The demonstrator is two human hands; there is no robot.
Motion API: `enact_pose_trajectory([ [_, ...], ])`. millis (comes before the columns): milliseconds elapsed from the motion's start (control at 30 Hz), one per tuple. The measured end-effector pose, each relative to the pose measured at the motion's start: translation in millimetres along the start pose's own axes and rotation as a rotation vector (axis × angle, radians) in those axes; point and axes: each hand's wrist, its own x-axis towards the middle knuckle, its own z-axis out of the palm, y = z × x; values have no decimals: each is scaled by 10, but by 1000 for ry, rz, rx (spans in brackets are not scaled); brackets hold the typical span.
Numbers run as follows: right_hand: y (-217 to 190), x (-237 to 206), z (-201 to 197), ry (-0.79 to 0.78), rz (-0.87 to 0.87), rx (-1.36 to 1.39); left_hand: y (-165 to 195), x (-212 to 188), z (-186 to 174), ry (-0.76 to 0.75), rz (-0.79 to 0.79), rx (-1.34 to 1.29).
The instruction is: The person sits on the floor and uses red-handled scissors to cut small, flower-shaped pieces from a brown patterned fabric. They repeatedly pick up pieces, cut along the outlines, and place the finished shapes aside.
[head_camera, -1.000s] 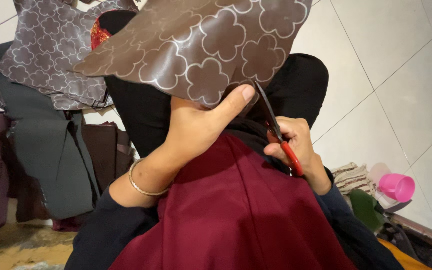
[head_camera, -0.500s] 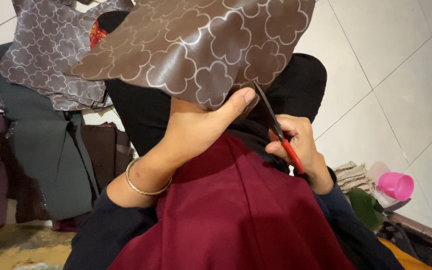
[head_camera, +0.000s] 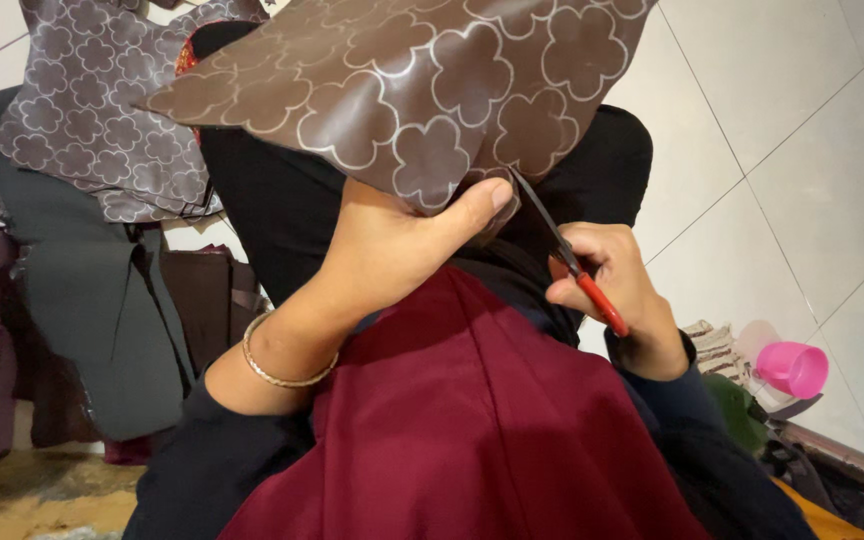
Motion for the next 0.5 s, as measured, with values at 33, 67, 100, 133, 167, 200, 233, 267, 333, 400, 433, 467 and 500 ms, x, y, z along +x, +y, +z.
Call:
enact_pose_trajectory([
  [33,-22,2,-28,-15,2,18,-8,4,-3,-17,4,-6],
  [67,-43,2,-57,-29,6,37,-16,5,-3,-19,28,-29],
  [100,-59,5,-69,-42,9,55,-23,1,-1,-22,53,-53],
  [133,-70,13,-88,-44,22,16,-33,3,4,-25,78,-77],
  [167,-79,18,-118,-47,34,-24,-41,1,0,-41,44,-59],
  [200,-85,20,-138,-50,46,-64,-47,-4,-6,-57,10,-40],
  [233,-90,18,-152,-49,47,-52,-55,-7,-9,-68,1,-27],
  [267,-93,13,-172,-48,47,-40,-60,-10,-11,-79,-8,-14],
  [333,-90,-6,-168,-35,58,2,-76,-13,-6,-88,4,-35],
  [400,-74,-23,-138,-11,74,60,-90,-16,17,-90,-26,-124],
  [433,-60,-23,-131,-11,55,57,-97,-19,27,-90,-54,-187],
  [467,-41,-19,-125,-12,36,54,-103,-17,32,-101,-53,-212],
  [500,-23,-15,-117,-14,17,51,-109,-16,35,-110,-53,-237],
])
